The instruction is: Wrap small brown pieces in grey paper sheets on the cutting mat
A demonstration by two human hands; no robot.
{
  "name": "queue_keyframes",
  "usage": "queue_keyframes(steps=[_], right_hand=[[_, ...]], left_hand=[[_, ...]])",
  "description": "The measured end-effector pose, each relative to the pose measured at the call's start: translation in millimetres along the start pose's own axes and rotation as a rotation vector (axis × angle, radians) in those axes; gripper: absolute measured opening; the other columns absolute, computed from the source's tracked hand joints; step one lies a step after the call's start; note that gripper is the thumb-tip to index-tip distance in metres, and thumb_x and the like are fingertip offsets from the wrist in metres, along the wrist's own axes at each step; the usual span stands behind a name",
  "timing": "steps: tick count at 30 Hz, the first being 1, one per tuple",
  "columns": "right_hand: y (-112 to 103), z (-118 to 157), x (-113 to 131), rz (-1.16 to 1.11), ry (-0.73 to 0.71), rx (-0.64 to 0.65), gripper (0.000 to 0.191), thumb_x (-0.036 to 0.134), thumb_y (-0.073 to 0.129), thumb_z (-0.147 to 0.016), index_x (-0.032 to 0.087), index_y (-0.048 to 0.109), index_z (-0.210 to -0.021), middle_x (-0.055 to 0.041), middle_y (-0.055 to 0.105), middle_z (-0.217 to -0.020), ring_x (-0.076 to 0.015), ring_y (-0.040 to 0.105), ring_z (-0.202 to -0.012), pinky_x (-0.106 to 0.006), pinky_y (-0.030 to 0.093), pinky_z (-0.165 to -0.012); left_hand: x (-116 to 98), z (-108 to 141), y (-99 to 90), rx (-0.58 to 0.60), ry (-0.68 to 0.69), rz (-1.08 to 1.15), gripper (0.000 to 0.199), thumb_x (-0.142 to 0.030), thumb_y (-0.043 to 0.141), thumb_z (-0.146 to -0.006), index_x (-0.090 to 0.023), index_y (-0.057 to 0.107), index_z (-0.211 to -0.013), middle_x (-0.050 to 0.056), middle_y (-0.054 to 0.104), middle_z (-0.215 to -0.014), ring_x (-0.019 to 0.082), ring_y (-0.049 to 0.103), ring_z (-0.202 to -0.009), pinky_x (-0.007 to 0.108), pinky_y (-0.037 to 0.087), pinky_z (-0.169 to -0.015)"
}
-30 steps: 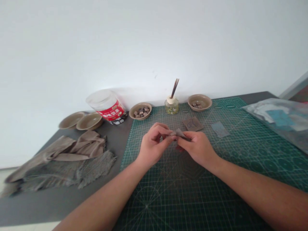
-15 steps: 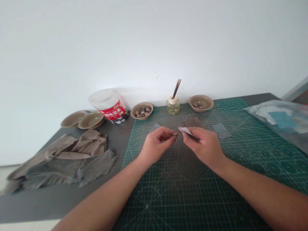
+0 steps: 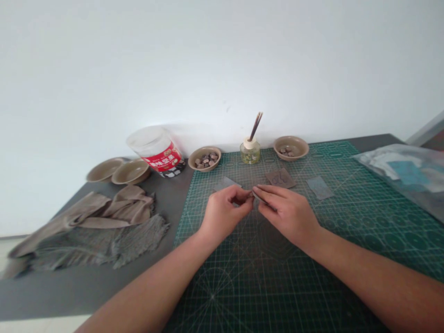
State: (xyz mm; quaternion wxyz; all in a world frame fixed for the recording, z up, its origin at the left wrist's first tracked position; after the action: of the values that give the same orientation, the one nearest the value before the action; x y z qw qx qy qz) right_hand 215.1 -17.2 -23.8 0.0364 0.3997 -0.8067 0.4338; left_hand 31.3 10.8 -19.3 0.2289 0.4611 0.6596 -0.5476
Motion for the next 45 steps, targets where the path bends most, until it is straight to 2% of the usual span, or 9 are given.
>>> queue_keyframes(steps=[10, 16, 18, 23, 26, 29, 35, 42, 45], right_hand=[[1.6, -1.1, 5.2, 0.062, -0.014, 0.039, 0.032, 0.021, 0.059, -0.096, 0.021, 0.072, -0.125, -0.0099, 0.073, -0.126, -0.0244, 0.072, -0.109, -0.04, 0.059, -0.098], [1.4, 1.0, 4.8, 0.057, -0.065, 0.032, 0.033, 0.022, 0.06, -0.095, 0.018, 0.072, -0.126, -0.012, 0.07, -0.13, -0.026, 0.071, -0.112, -0.04, 0.058, -0.1], [1.5, -1.1, 1.4, 0.038, -0.034, 0.033, 0.033, 0.021, 0.06, -0.094, 0.018, 0.072, -0.125, -0.0117, 0.07, -0.13, -0.0262, 0.071, -0.113, -0.04, 0.058, -0.1], [-2.5, -7.0, -5.0, -0.102, 0.156, -0.03, 0.026, 0.022, 0.06, -0.094, 0.021, 0.077, -0.115, -0.0062, 0.077, -0.117, -0.0222, 0.074, -0.107, -0.037, 0.058, -0.099], [-6.7, -6.0, 0.8, -0.171, 0.116, -0.082, 0.026, 0.024, 0.061, -0.095, 0.023, 0.076, -0.115, -0.0033, 0.076, -0.118, -0.0206, 0.074, -0.106, -0.034, 0.059, -0.098], [-8.8, -4.0, 6.8, -0.18, 0.09, -0.062, 0.027, 0.023, 0.061, -0.094, 0.025, 0.076, -0.116, -0.0024, 0.076, -0.118, -0.0204, 0.074, -0.105, -0.033, 0.06, -0.096], [-8.6, -5.0, 7.2, -0.236, 0.144, -0.059, 0.026, 0.023, 0.06, -0.094, 0.025, 0.077, -0.113, -0.0034, 0.077, -0.117, -0.0221, 0.074, -0.106, -0.037, 0.059, -0.098], [-7.1, -5.4, 3.1, -0.338, 0.233, -0.032, 0.023, 0.027, 0.061, -0.094, 0.026, 0.077, -0.111, -0.0024, 0.077, -0.116, -0.0226, 0.073, -0.106, -0.036, 0.056, -0.097], [-6.1, -7.5, 3.0, -0.342, 0.266, 0.029, 0.019, 0.028, 0.061, -0.094, 0.025, 0.078, -0.103, -0.0014, 0.08, -0.102, -0.0206, 0.074, -0.092, -0.031, 0.056, -0.083]], left_hand=[[1.2, 1.1, 2.6, -0.002, -0.024, 0.02, 0.003, -0.018, 0.071, -0.078, -0.019, 0.07, -0.075, -0.001, 0.071, -0.07, 0.013, 0.063, -0.063, 0.023, 0.046, -0.057], [0.3, 1.7, 2.0, 0.007, 0.01, 0.005, 0.005, -0.019, 0.071, -0.079, -0.019, 0.069, -0.075, -0.001, 0.069, -0.067, 0.013, 0.06, -0.062, 0.023, 0.046, -0.057], [1.3, 1.4, 1.5, -0.007, 0.026, 0.006, 0.005, -0.021, 0.072, -0.08, -0.019, 0.07, -0.077, -0.001, 0.069, -0.069, 0.013, 0.062, -0.064, 0.024, 0.047, -0.059], [4.6, 1.2, 2.5, -0.035, 0.053, 0.122, 0.008, -0.027, 0.073, -0.084, -0.019, 0.071, -0.086, 0.003, 0.073, -0.08, 0.016, 0.067, -0.074, 0.027, 0.052, -0.068], [5.2, 2.1, 3.7, -0.025, 0.066, 0.172, 0.009, -0.027, 0.072, -0.085, -0.018, 0.068, -0.085, 0.002, 0.071, -0.077, 0.015, 0.065, -0.071, 0.026, 0.052, -0.066], [5.0, 2.9, 4.3, -0.017, 0.084, 0.172, 0.01, -0.027, 0.071, -0.086, -0.018, 0.066, -0.083, 0.002, 0.069, -0.076, 0.014, 0.064, -0.07, 0.026, 0.052, -0.065], [5.7, 4.5, 5.4, -0.037, 0.107, 0.26, 0.01, -0.025, 0.073, -0.085, -0.019, 0.066, -0.087, 0.003, 0.069, -0.082, 0.016, 0.068, -0.078, 0.029, 0.055, -0.073], [8.3, 3.7, 5.9, 0.01, 0.083, 0.202, 0.008, -0.027, 0.071, -0.086, -0.019, 0.067, -0.086, 0.004, 0.072, -0.081, 0.017, 0.067, -0.075, 0.029, 0.054, -0.069], [6.2, 5.3, 5.2, -0.004, 0.099, 0.213, 0.008, -0.026, 0.071, -0.086, -0.019, 0.066, -0.086, 0.005, 0.072, -0.083, 0.017, 0.068, -0.077, 0.03, 0.055, -0.07]])
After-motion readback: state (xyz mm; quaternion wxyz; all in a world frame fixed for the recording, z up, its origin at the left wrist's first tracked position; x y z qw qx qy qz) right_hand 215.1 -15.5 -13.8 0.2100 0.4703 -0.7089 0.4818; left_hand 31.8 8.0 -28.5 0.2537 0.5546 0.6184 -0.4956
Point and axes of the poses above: each hand's wrist, its own z-axis away from the middle knuckle, its own y-axis out of the palm, x = y × z, the point moved 1 cm from there along -z, towards the middle knuckle
